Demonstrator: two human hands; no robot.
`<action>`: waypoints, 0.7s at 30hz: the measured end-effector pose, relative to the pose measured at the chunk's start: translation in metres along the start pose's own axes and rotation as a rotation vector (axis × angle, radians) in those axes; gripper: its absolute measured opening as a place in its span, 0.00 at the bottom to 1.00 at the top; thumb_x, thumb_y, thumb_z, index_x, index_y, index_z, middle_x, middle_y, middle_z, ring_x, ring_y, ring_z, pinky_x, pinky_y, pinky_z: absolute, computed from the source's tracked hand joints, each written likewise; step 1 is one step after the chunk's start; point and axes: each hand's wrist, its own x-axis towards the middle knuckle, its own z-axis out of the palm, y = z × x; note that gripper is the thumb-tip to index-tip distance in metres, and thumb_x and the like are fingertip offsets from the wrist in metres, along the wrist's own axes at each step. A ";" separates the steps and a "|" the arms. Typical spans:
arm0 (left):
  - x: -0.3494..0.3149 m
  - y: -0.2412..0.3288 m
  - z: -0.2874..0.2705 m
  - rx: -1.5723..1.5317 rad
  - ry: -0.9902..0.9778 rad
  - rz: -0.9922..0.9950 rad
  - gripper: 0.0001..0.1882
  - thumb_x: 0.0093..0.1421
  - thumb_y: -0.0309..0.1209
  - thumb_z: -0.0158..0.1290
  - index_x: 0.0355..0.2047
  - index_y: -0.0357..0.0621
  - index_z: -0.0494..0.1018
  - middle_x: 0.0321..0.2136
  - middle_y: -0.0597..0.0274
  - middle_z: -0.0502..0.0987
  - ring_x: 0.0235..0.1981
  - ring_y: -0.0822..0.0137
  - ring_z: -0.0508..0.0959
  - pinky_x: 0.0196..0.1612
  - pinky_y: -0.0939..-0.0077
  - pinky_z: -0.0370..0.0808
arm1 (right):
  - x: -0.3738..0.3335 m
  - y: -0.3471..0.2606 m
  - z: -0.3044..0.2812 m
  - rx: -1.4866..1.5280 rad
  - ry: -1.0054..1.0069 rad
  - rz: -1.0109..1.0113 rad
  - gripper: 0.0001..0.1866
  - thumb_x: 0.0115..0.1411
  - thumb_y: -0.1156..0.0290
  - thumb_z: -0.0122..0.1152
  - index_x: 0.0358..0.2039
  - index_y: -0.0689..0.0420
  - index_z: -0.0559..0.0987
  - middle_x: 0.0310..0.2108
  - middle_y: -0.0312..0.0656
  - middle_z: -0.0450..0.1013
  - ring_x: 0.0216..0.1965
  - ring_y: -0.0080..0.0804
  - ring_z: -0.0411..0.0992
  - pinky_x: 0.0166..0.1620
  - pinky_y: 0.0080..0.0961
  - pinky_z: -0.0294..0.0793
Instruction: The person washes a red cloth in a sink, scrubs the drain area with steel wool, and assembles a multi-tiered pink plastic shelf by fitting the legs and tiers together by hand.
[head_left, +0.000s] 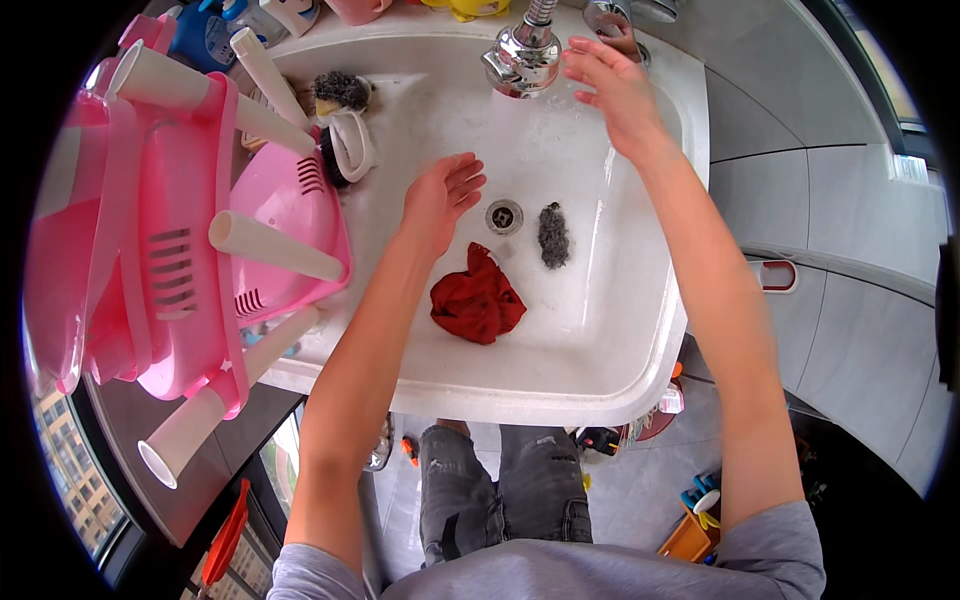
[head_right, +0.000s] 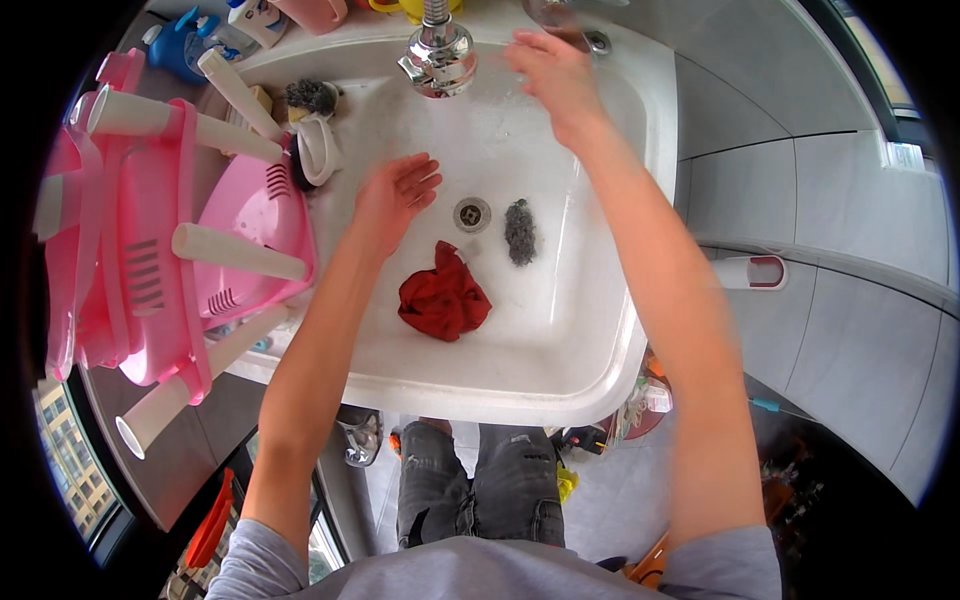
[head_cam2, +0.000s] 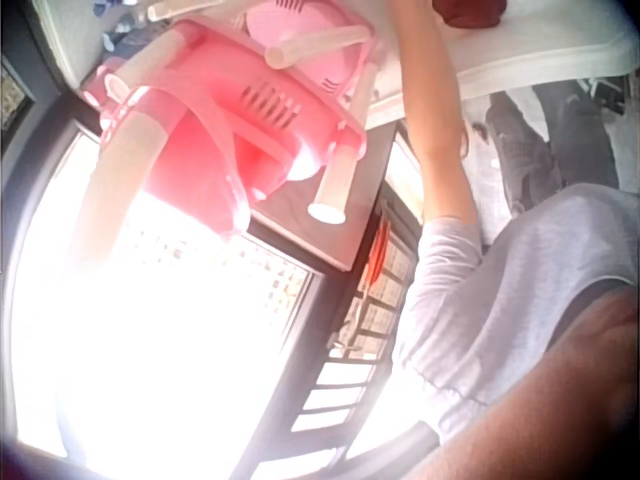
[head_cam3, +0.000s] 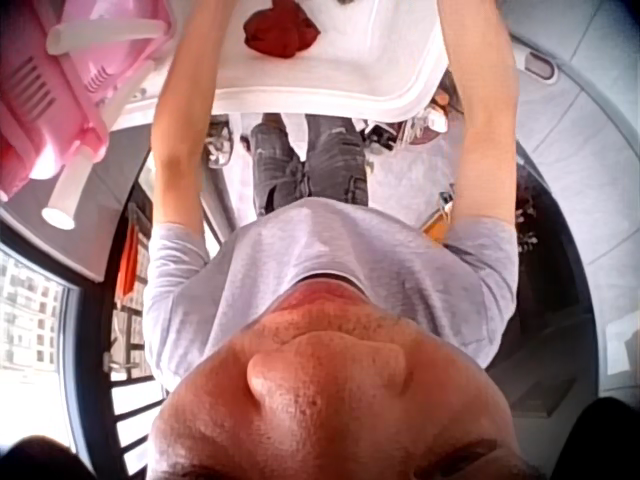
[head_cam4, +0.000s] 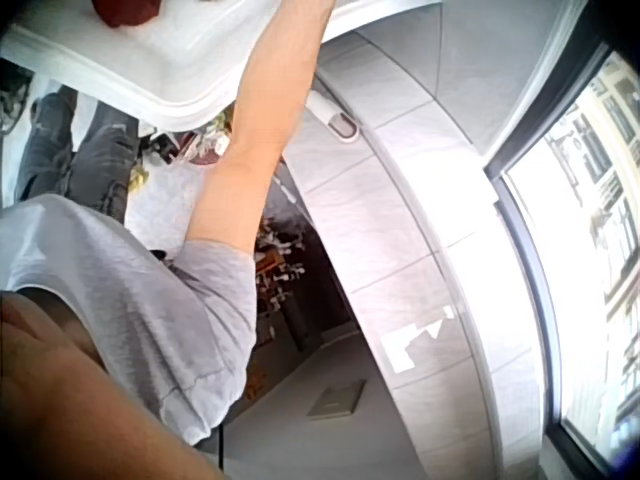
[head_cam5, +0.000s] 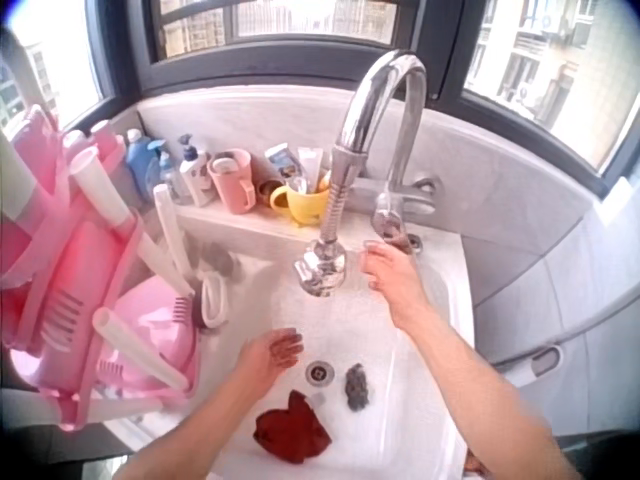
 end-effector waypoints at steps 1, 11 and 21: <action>-0.010 -0.006 -0.005 0.242 0.062 0.001 0.18 0.61 0.36 0.46 0.46 0.37 0.71 0.43 0.53 0.75 0.46 0.61 0.75 0.51 0.67 0.71 | 0.009 -0.007 -0.008 0.000 -0.001 0.000 0.18 0.58 0.66 0.58 0.48 0.56 0.75 0.46 0.33 0.74 0.45 0.21 0.70 0.46 0.25 0.68; -0.054 -0.081 -0.063 1.385 -0.046 0.212 0.21 0.54 0.39 0.56 0.45 0.37 0.74 0.41 0.48 0.77 0.40 0.56 0.78 0.45 0.68 0.74 | -0.040 0.096 0.008 -0.904 0.020 0.207 0.37 0.46 0.57 0.68 0.55 0.57 0.69 0.51 0.49 0.66 0.52 0.41 0.66 0.52 0.29 0.67; -0.039 -0.092 -0.076 1.545 -0.108 0.235 0.19 0.53 0.35 0.55 0.43 0.36 0.74 0.39 0.46 0.76 0.41 0.48 0.76 0.48 0.59 0.72 | -0.112 0.200 0.023 -0.781 -0.004 0.006 0.33 0.47 0.70 0.62 0.57 0.56 0.65 0.42 0.52 0.70 0.42 0.45 0.70 0.46 0.36 0.70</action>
